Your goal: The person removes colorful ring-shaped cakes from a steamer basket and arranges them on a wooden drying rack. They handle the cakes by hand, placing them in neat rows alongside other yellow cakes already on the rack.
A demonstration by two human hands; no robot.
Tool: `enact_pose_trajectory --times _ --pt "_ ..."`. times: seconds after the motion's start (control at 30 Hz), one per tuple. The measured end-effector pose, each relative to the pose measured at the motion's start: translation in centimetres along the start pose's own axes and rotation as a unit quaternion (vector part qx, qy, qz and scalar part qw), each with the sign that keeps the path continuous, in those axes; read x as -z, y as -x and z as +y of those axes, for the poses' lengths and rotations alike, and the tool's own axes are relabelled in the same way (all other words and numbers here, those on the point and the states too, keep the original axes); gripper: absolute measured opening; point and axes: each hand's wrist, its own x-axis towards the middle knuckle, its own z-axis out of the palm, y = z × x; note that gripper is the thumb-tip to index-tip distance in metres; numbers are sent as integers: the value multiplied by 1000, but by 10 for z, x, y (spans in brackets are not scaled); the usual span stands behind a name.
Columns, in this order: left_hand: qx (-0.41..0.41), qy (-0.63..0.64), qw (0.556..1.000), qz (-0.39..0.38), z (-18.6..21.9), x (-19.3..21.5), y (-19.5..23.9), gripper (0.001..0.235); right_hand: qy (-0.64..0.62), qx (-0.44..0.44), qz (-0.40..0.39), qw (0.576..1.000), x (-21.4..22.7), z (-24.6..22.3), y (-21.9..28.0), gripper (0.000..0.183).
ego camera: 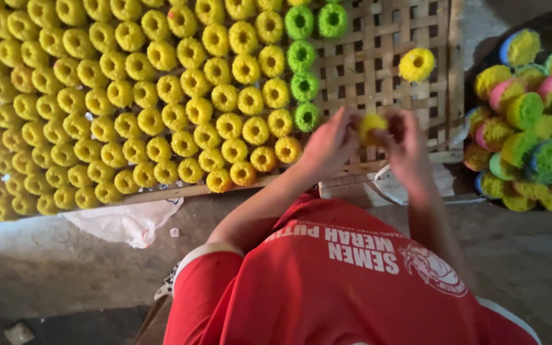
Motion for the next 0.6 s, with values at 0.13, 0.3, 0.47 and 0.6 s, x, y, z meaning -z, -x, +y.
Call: enact_pose_trajectory --times 0.13,0.3,0.47,0.6 --pt "7 -155 978 141 15 65 57 33 1 -38 -99 994 -58 -5 0 36" --pt "60 -180 955 228 36 113 94 29 106 -55 -135 984 -92 -27 -5 35" --pt "56 -168 959 223 46 106 97 25 309 129 -53 941 -60 -46 -4 35" --pt "-8 -152 975 162 43 74 68 23 514 188 9 837 -36 -42 9 66"
